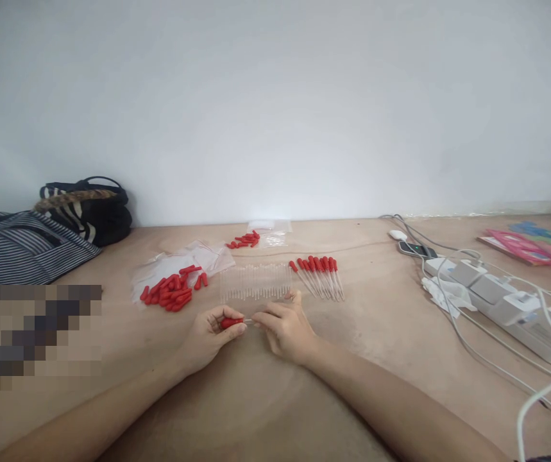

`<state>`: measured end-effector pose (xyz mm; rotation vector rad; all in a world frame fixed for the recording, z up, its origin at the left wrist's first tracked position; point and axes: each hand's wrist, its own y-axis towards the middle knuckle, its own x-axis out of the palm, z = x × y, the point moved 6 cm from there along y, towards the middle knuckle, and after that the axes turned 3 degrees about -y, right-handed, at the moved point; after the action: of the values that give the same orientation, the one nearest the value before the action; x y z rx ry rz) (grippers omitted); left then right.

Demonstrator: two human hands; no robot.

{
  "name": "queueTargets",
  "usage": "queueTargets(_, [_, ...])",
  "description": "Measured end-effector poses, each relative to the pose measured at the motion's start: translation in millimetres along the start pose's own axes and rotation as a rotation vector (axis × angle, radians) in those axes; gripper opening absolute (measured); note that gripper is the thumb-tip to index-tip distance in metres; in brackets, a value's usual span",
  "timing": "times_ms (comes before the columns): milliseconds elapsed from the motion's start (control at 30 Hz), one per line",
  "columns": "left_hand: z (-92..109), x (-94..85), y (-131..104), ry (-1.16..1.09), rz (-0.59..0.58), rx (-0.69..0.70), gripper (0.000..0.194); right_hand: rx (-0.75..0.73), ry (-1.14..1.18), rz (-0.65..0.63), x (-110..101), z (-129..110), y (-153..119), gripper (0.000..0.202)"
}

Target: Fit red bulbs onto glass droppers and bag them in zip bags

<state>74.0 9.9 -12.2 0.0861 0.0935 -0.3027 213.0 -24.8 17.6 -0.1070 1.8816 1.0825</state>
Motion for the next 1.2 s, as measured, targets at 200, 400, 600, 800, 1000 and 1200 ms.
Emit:
queueTargets(200, [-1,1.0,0,0.027,-0.038,0.027,0.015,-0.009,0.053,-0.022,3,1,1,0.027])
queueTargets(400, [0,1.4,-2,0.087,-0.058,0.02,0.016,-0.011,0.054,-0.045,6,-1,2,0.025])
queueTargets(600, [2,-4.6,-2,0.233,-0.063,0.093,0.041,0.053,-0.048,-0.175,3,7,6,0.013])
queueTargets(800, [13,-38.1,5,0.61,0.222,0.257,0.034,0.653,-0.306,-0.037,-28,80,6,0.021])
queueTargets(1000, [20,-39.2,9,0.709,0.192,0.31,0.019,0.775,-0.444,-0.141,-21,101,2,0.027])
queueTargets(1200, [21,-35.9,9,0.727,0.163,0.336,0.014,0.852,-0.476,-0.243,-11,110,-1,0.026])
